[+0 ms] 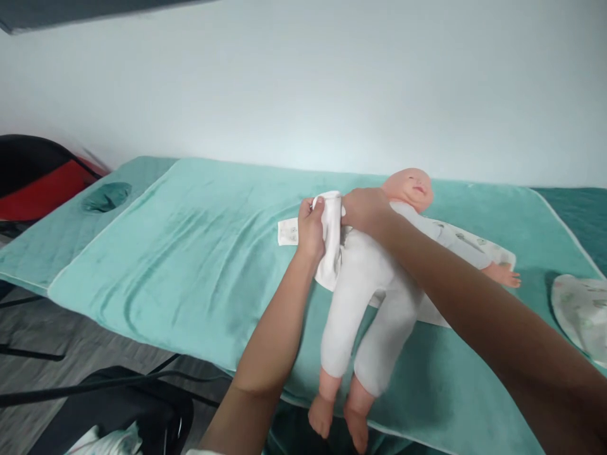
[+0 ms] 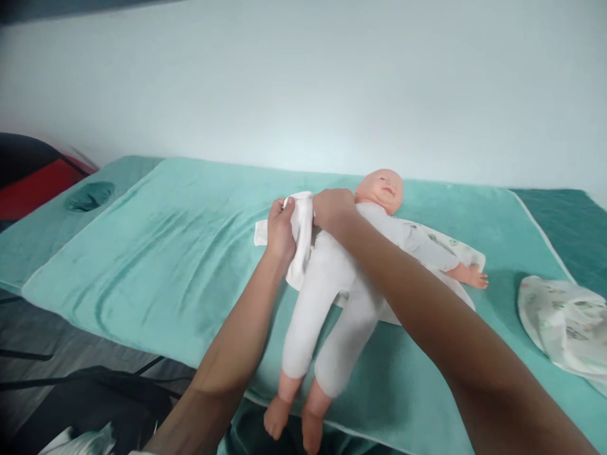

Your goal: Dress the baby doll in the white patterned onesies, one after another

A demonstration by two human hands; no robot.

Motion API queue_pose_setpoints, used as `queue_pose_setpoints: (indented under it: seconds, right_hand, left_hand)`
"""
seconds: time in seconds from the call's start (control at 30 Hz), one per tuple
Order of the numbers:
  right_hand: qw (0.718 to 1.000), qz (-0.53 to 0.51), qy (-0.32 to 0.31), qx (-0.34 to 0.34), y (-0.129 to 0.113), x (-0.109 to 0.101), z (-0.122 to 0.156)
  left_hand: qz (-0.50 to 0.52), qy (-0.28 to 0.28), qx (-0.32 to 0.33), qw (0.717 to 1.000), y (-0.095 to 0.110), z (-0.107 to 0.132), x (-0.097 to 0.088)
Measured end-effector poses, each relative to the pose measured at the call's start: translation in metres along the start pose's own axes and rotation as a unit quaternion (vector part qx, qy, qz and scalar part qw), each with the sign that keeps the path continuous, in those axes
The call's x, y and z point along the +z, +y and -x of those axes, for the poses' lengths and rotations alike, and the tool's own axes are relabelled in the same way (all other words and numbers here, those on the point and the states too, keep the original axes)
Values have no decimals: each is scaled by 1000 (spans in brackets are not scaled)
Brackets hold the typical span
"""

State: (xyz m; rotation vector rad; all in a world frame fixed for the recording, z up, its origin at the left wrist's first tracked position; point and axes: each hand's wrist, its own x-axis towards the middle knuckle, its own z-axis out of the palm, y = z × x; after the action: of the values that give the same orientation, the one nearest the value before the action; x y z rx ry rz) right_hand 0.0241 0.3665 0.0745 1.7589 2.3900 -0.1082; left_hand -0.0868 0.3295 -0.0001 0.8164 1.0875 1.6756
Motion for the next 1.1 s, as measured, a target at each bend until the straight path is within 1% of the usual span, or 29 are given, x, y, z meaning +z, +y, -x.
queue_pose_setpoints:
  seconds: [0.03,0.1,0.13,0.2,0.23,0.27,0.3,0.33,0.37,0.4,0.43,0.47,0.5,0.57,0.6,0.63,0.7,0.73,0.8,0.87,0.9,0.93,1.0,1.07,1.1]
  right_hand:
    - [1000,-7,6,-3,-4,0,0]
    - [999,-30,18,-6,-8,-1,1]
    - [999,-45,19,-11,-6,-1,4]
    - [994,-94,33,-37,6,1,16]
    - [989,-125,55,-49,16,4,26]
    - [980,-163,98,-55,28,9,39]
    - [964,-201,168,-43,42,16,54]
    - [944,-222,243,2,55,25,71]
    - [924,-230,298,68,68,36,88]
    - [899,-230,340,151,80,48,103]
    - [881,-233,347,221,89,60,118]
    - [882,-245,311,257,95,71,130]
    - [888,-257,269,269,99,80,139]
    - [890,-301,225,258,100,94,148]
    - [880,-342,221,245,97,99,149]
    - [861,-395,224,231,95,102,148]
    - [803,-514,224,201,91,107,141]
    - [771,-567,221,186,89,108,136]
    - [718,-644,215,152,90,109,125]
    - [681,-690,216,118,92,108,112]
    - [669,-704,215,103,94,106,106]
    - [661,-714,212,89,95,105,100]
    - [659,-724,193,64,95,103,90]
    - [666,-725,169,46,95,104,86]
    - [676,-718,160,45,94,105,86]
  left_hand:
    - [35,-12,-11,999,3,1,6]
    - [83,-42,-7,996,7,5,12]
    - [95,-56,2,994,7,7,12]
    - [91,-80,13,993,5,12,6]
    - [74,-84,14,994,2,15,1]
    - [52,-83,13,995,-1,16,-4]
    - [32,-80,9,996,-4,18,-9]
    - [15,-76,5,997,-7,18,-12]
    - [5,-72,1,997,-9,18,-15]
    - [-1,-69,-3,998,-10,18,-16]
    - [-5,-68,-5,998,-11,18,-17]
    - [-12,-67,-3,998,-12,18,-17]
    - [-25,-69,2,997,-12,18,-16]
    - [-67,-75,23,995,-12,19,-15]
    - [-91,-80,36,992,-12,21,-14]
    - [-112,-84,46,989,-12,23,-14]
    - [-126,-90,38,987,-11,27,-12]
    - [-113,-93,14,989,-10,29,-11]
    - [-68,-109,-59,990,-3,29,-6]
    - [-34,-127,-116,985,8,26,2]
    - [-31,-132,-125,983,15,23,7]
    - [-36,-135,-120,983,23,20,12]
    - [-60,-126,-96,986,37,14,20]
    - [-106,-132,-85,982,51,15,27]
    - [-140,-147,-87,975,58,18,29]
